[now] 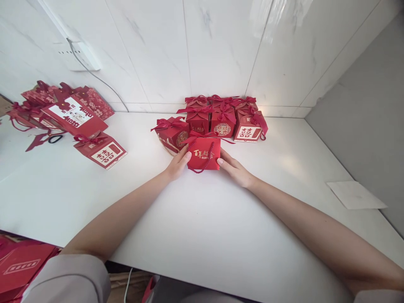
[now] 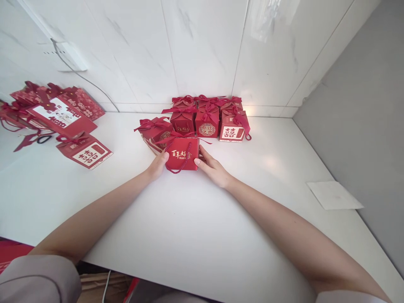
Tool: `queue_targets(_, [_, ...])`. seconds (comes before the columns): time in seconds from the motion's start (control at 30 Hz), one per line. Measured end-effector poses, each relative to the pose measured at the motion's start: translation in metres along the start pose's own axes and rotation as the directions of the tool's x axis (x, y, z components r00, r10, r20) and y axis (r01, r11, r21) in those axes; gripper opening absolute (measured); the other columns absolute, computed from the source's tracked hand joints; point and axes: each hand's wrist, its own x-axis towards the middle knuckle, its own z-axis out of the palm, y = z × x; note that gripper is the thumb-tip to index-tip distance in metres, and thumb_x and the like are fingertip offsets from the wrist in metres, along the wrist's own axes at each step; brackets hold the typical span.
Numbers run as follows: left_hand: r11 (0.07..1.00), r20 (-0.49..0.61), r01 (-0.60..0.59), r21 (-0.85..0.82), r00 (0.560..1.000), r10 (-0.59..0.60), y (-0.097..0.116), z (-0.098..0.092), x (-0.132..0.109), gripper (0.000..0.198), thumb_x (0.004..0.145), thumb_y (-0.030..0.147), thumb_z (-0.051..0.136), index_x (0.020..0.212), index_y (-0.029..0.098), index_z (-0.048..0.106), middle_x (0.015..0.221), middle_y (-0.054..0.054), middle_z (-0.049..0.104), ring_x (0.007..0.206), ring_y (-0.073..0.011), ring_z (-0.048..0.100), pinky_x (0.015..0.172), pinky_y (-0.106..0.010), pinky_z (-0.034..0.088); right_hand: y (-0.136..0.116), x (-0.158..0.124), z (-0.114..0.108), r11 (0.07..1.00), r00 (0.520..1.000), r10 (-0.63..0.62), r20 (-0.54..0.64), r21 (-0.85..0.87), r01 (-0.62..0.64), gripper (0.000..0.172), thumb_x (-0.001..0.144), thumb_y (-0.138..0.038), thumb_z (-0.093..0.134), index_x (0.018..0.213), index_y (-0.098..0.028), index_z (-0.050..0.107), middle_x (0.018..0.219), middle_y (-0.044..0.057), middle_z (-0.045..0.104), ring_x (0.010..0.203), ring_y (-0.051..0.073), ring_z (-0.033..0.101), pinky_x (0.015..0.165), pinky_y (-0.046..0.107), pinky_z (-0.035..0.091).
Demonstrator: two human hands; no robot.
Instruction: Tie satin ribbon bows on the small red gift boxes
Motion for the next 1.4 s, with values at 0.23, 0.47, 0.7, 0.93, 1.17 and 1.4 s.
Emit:
queue_targets(0.23, [0.97, -0.065, 0.09, -0.227, 0.992, -0.107, -0.002, -0.001, 0.001, 0.059, 0.079, 0.059, 0.062, 0.122, 0.018, 0.063, 0.126, -0.008, 0.067, 0.13, -0.0314, 0.051, 0.111, -0.042, 0.039, 0.007, -0.001, -0.003, 0.995, 0.998, -0.025, 0.061, -0.091, 0.031, 0.081, 0.092, -0.059, 0.047, 0.156, -0.029, 0.005, 0.157, 0.005, 0.032, 0.133, 0.026, 0.045, 0.114, 0.046, 0.033])
queue_targets(0.47, [0.869, -0.124, 0.191, -0.456, 0.953, -0.275, 0.006, -0.01, 0.005, 0.042, 0.08, 0.045, 0.064, 0.113, 0.018, 0.065, 0.111, -0.006, 0.073, 0.114, -0.0279, 0.063, 0.103, -0.043, 0.048, 0.005, -0.011, 0.005, 0.89, 0.982, -0.191, -0.003, -0.423, 0.171, 0.088, 0.093, -0.044, 0.054, 0.154, -0.034, -0.009, 0.132, 0.007, 0.058, 0.104, 0.023, 0.062, 0.091, 0.04, 0.053])
queue_targets(0.7, [0.888, -0.021, 0.161, -0.431, 0.982, -0.189, 0.008, -0.007, -0.002, 0.051, 0.081, 0.051, 0.063, 0.122, 0.022, 0.061, 0.124, -0.007, 0.067, 0.125, -0.0323, 0.055, 0.109, -0.05, 0.04, 0.002, -0.014, 0.007, 0.294, 0.859, -0.424, 0.286, -0.854, 0.429, 0.05, 0.099, -0.023, 0.039, 0.149, -0.027, 0.035, 0.075, 0.004, 0.061, 0.068, 0.02, 0.055, 0.068, 0.034, 0.046])
queue_targets(0.93, [0.973, 0.169, 0.085, -0.216, 0.984, -0.048, 0.003, -0.007, -0.006, 0.064, 0.078, 0.05, 0.07, 0.134, 0.024, 0.054, 0.139, -0.009, 0.056, 0.136, -0.0344, 0.043, 0.113, -0.047, 0.035, 0.008, -0.015, 0.005, 0.243, 0.834, -0.471, 0.286, -0.867, 0.435, 0.051, 0.097, -0.015, 0.041, 0.147, -0.025, 0.038, 0.07, 0.001, 0.059, 0.064, 0.018, 0.052, 0.066, 0.032, 0.042])
queue_targets(1.17, [0.985, 0.139, 0.038, -0.166, 0.99, -0.015, 0.007, -0.003, -0.001, 0.07, 0.082, 0.047, 0.067, 0.143, 0.022, 0.045, 0.145, -0.011, 0.05, 0.137, -0.0355, 0.041, 0.112, -0.049, 0.036, 0.013, -0.012, 0.003, 0.29, 0.833, -0.506, 0.223, -0.866, 0.408, 0.048, 0.097, -0.018, 0.044, 0.145, -0.024, 0.04, 0.073, 0.0, 0.061, 0.066, 0.017, 0.054, 0.068, 0.03, 0.044])
queue_targets(1.4, [0.991, 0.136, 0.03, -0.134, 0.991, -0.011, 0.011, -0.003, -0.002, 0.071, 0.081, 0.048, 0.068, 0.143, 0.023, 0.045, 0.144, -0.01, 0.051, 0.136, -0.0356, 0.042, 0.113, -0.049, 0.035, 0.011, -0.012, 0.004, 0.302, 0.831, -0.5, 0.243, -0.851, 0.43, 0.048, 0.096, -0.019, 0.045, 0.144, -0.023, 0.04, 0.076, 0.0, 0.065, 0.066, 0.017, 0.057, 0.068, 0.031, 0.044])
